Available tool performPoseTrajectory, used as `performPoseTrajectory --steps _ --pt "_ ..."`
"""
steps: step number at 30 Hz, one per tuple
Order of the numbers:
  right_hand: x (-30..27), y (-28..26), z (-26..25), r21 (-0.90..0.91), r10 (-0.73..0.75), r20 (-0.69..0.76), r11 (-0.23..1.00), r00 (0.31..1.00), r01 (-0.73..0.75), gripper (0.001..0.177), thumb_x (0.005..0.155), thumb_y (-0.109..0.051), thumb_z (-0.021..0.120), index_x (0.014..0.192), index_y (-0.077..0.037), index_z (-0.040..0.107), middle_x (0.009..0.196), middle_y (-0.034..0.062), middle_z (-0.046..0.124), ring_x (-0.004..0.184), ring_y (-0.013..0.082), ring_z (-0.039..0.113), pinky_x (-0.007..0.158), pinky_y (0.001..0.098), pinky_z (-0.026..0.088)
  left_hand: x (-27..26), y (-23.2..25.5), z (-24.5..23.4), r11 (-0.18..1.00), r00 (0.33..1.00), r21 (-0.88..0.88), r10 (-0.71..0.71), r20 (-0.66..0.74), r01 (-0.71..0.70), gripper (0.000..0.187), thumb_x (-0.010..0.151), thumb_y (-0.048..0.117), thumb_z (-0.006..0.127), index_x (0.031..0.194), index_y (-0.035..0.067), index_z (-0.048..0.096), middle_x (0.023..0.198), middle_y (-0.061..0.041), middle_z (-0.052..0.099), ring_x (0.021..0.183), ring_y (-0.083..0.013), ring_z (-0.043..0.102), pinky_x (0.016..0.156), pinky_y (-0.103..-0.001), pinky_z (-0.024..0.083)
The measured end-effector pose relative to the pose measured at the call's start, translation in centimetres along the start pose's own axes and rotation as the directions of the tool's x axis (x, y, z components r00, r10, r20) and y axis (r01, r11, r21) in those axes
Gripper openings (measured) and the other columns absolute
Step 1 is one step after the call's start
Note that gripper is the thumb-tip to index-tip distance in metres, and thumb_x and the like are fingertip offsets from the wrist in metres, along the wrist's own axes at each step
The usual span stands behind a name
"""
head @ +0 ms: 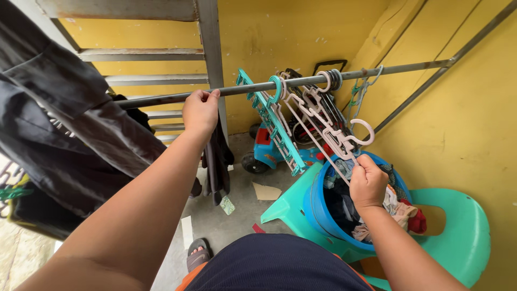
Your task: The person hangs wet clothes on a metal drying rack using plastic hangers and clips. They retrieve items from a blue bucket, place them on hangers, and secure them to the rack with clips.
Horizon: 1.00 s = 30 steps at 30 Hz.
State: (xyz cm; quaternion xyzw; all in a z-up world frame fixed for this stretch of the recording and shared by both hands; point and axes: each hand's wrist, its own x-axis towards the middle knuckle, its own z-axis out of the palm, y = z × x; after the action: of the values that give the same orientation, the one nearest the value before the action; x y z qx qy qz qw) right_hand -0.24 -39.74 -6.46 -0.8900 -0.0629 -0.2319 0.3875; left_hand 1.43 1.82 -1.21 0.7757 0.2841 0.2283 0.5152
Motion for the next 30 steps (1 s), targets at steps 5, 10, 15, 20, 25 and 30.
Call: performPoseTrajectory --steps 5,10,15,20,25,30 --pt "0.3 2.5 -0.4 -0.102 0.061 -0.148 0.992 0.987 -0.077 0.014 0.092 -0.008 0.054 0.084 -0.001 0.063 0.071 0.0181 0.060 0.062 0.0300 0.057 0.060 0.0405 0.045 0.7 -1.0 -0.1 0.994 0.990 -0.087 -0.057 0.127 0.069 0.023 0.083 0.025 0.077 0.095 0.007 0.069 0.088 -0.006 0.071 0.081 -0.0162 0.064 0.074 -0.032 0.052" --pt "1.5 1.9 -1.4 0.335 0.091 0.027 0.937 0.996 -0.095 0.018 0.091 -0.006 0.045 0.080 0.000 0.057 0.060 0.0104 0.050 0.058 0.0174 0.046 0.054 0.0377 0.037 1.0 -2.0 0.8 0.986 0.972 -0.089 -0.123 0.201 0.144 0.020 0.078 0.008 0.071 0.098 0.007 0.069 0.092 -0.006 0.071 0.084 -0.0154 0.065 0.076 -0.031 0.052" --pt "0.1 -4.3 0.3 0.127 -0.085 0.256 0.990 0.963 0.054 0.019 0.086 -0.011 0.048 0.088 -0.004 0.066 0.061 0.0145 0.055 0.056 0.0232 0.055 0.054 0.0376 0.045 1.3 -1.5 2.6 0.976 0.967 -0.203 -0.022 0.254 0.075 0.022 0.083 0.005 0.060 0.103 0.011 0.069 0.095 -0.006 0.071 0.082 -0.0184 0.065 0.072 -0.035 0.052" --pt "-0.9 -10.2 3.3 -0.022 -0.028 0.317 0.999 0.948 0.036 0.018 0.090 -0.017 0.052 0.098 -0.010 0.067 0.076 0.0219 0.061 0.071 0.0411 0.059 0.062 0.0439 0.048 -0.3 0.0 2.3 0.935 0.869 -0.059 0.347 0.352 -0.349 0.026 0.080 0.000 0.056 0.097 0.010 0.074 0.096 -0.014 0.072 0.089 -0.0285 0.069 0.080 -0.038 0.054" --pt "0.0 -13.9 5.7 -0.112 0.093 0.423 0.993 0.901 -0.049 0.015 0.093 -0.021 0.055 0.094 -0.011 0.067 0.072 0.0178 0.063 0.068 0.0377 0.059 0.063 0.0446 0.047 -3.4 1.2 1.1 0.895 0.794 -0.013 0.401 0.456 -0.445 0.024 0.079 -0.001 0.057 0.092 0.010 0.074 0.100 -0.016 0.070 0.096 -0.0344 0.067 0.085 -0.041 0.053" --pt "-0.2 -14.2 8.8 0.081 0.049 0.517 0.991 0.855 -0.105 0.013 0.092 -0.017 0.056 0.090 -0.007 0.064 0.066 0.0136 0.058 0.060 0.0265 0.053 0.061 0.0385 0.046 -4.9 0.9 0.7 0.888 0.788 -0.105 0.447 0.423 -0.447 0.019 0.082 0.001 0.058 0.093 0.009 0.071 0.100 -0.017 0.065 0.095 -0.0343 0.066 0.083 -0.041 0.054"
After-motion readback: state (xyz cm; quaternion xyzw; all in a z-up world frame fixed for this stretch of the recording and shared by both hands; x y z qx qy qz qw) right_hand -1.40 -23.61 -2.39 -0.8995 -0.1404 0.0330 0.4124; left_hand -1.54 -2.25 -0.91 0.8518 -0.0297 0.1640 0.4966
